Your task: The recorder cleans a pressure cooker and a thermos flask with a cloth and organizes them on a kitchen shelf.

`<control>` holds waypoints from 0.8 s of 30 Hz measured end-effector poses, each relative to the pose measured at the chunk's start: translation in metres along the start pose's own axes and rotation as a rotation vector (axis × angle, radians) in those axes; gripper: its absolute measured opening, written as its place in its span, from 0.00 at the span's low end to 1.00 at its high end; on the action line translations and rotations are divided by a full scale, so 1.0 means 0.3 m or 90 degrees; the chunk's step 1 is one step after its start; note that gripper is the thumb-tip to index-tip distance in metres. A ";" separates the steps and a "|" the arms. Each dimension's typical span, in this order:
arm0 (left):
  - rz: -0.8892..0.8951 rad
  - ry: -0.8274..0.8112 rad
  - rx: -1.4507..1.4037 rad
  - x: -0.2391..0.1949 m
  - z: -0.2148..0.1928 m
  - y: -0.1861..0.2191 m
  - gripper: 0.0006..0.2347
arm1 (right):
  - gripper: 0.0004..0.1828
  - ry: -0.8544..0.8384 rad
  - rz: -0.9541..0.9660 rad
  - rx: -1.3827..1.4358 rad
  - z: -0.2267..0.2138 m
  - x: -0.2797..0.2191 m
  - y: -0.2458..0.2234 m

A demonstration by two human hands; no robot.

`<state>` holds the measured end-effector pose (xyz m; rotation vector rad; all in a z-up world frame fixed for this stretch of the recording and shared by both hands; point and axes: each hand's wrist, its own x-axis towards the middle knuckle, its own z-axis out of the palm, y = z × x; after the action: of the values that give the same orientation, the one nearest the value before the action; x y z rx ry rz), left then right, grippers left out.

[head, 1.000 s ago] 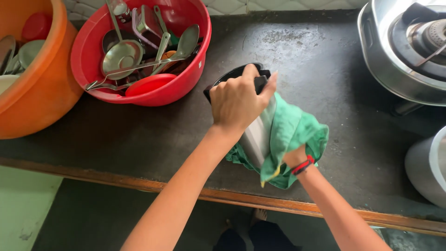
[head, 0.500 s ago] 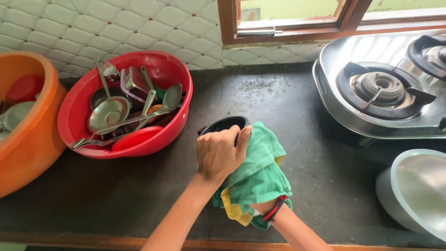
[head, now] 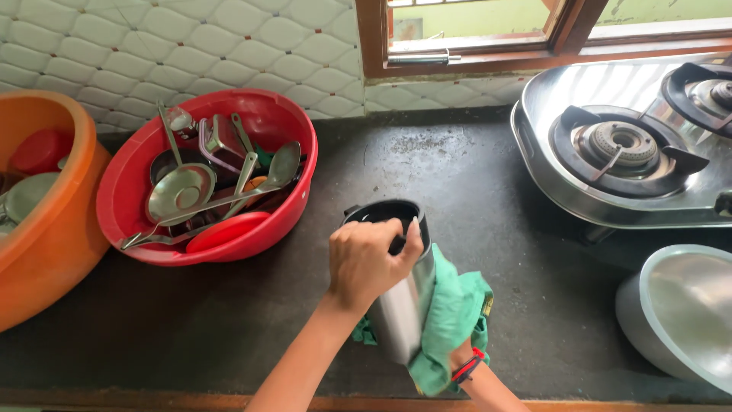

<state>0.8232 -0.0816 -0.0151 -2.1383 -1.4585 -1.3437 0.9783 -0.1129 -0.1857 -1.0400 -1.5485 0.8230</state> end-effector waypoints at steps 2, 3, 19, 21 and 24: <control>0.004 -0.002 -0.024 0.018 0.010 0.000 0.18 | 0.18 0.030 -0.141 -0.255 0.012 -0.008 -0.008; 0.004 -0.001 -0.026 0.018 0.009 0.002 0.18 | 0.18 0.031 -0.142 -0.256 0.017 0.018 -0.063; 0.056 0.018 -0.057 0.013 -0.166 -0.027 0.09 | 0.15 -0.004 -0.215 -0.268 0.053 0.036 -0.139; 0.044 0.019 -0.022 0.027 -0.156 -0.021 0.10 | 0.18 0.016 -0.294 -0.375 0.053 -0.011 -0.192; -0.140 -0.133 0.060 0.076 -0.150 0.035 0.15 | 0.23 0.036 -0.325 -0.341 0.049 -0.054 -0.226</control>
<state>0.8088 -0.1005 0.0307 -2.1634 -1.8456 -1.1156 0.9514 -0.1538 -0.1339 -0.9527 -1.9216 0.0217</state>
